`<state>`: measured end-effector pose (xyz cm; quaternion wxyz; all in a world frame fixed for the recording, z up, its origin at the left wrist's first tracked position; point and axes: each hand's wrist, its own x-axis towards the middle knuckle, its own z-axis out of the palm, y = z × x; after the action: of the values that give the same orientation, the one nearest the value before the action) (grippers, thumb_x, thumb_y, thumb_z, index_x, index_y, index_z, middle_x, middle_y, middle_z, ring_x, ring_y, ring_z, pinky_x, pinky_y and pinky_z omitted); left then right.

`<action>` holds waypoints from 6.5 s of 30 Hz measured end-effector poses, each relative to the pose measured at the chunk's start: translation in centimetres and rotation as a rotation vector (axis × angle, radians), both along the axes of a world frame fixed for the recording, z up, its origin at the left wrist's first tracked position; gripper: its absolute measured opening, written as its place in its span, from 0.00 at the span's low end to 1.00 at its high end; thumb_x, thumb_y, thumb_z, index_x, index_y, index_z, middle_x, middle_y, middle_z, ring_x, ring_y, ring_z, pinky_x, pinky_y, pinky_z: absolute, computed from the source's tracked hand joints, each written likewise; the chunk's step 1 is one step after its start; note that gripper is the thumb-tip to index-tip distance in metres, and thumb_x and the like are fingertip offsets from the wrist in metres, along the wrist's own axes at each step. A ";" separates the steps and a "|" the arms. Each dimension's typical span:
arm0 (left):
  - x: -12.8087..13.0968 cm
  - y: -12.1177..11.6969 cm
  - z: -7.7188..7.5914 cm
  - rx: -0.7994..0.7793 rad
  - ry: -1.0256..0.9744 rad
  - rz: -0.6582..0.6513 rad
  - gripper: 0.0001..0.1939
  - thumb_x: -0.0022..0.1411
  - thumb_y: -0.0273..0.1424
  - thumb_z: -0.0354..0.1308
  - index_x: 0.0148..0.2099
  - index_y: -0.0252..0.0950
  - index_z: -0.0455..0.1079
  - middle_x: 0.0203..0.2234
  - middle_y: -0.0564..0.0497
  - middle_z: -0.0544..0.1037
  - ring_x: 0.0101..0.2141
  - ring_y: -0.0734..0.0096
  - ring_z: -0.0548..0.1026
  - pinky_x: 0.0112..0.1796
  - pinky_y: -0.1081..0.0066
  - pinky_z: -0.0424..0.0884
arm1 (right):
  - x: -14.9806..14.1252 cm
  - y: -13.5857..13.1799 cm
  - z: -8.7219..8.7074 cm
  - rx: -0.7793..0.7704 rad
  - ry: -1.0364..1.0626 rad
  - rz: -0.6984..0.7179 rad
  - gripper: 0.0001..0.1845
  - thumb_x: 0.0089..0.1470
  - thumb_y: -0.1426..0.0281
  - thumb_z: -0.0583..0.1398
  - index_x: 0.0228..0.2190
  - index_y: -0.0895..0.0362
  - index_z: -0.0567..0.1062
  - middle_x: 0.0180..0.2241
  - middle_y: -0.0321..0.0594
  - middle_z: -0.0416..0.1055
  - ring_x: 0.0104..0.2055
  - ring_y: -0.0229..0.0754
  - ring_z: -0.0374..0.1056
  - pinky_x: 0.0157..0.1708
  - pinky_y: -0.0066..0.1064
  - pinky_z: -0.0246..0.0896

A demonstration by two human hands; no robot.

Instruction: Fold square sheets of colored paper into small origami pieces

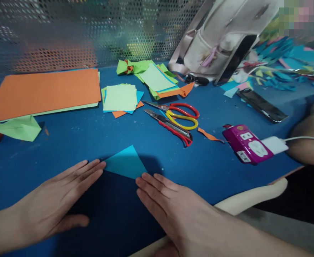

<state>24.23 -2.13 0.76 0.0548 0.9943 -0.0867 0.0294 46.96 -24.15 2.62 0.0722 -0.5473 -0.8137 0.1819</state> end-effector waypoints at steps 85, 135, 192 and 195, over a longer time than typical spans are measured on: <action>8.2 0.6 1.5 -1.305 -0.093 0.811 0.28 0.55 0.30 0.57 0.58 0.31 0.57 0.23 0.59 0.65 0.21 0.78 0.66 0.24 0.74 0.63 | 3.4 10.5 -0.9 0.274 0.516 -0.729 0.10 0.48 0.71 0.59 0.35 0.57 0.69 0.24 0.31 0.62 0.25 0.34 0.59 0.26 0.27 0.55; 7.0 1.7 1.5 -0.522 0.022 0.423 0.25 0.60 0.30 0.47 0.61 0.39 0.56 0.35 0.50 0.74 0.33 0.71 0.71 0.35 0.73 0.67 | 6.4 9.8 -1.3 0.356 0.104 -0.088 0.08 0.54 0.79 0.52 0.30 0.58 0.69 0.33 0.43 0.71 0.37 0.41 0.65 0.37 0.34 0.52; 6.7 2.4 0.5 -0.224 -0.063 0.049 0.08 0.64 0.22 0.46 0.39 0.34 0.65 0.31 0.48 0.71 0.33 0.69 0.67 0.35 0.71 0.64 | 5.9 8.8 -1.1 0.556 -0.336 0.247 0.14 0.60 0.77 0.49 0.27 0.56 0.70 0.29 0.36 0.68 0.31 0.37 0.58 0.36 0.34 0.48; 6.7 2.4 0.7 -0.218 -0.057 0.047 0.08 0.63 0.22 0.46 0.39 0.34 0.66 0.30 0.48 0.71 0.32 0.69 0.67 0.34 0.71 0.64 | 5.9 8.8 -1.0 0.552 -0.329 0.250 0.15 0.60 0.77 0.49 0.26 0.57 0.70 0.28 0.37 0.68 0.32 0.37 0.58 0.36 0.34 0.49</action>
<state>30.89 0.31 1.41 0.1593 0.9830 -0.0613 0.0682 52.87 -15.36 1.61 0.0623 -0.4251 -0.8938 -0.1285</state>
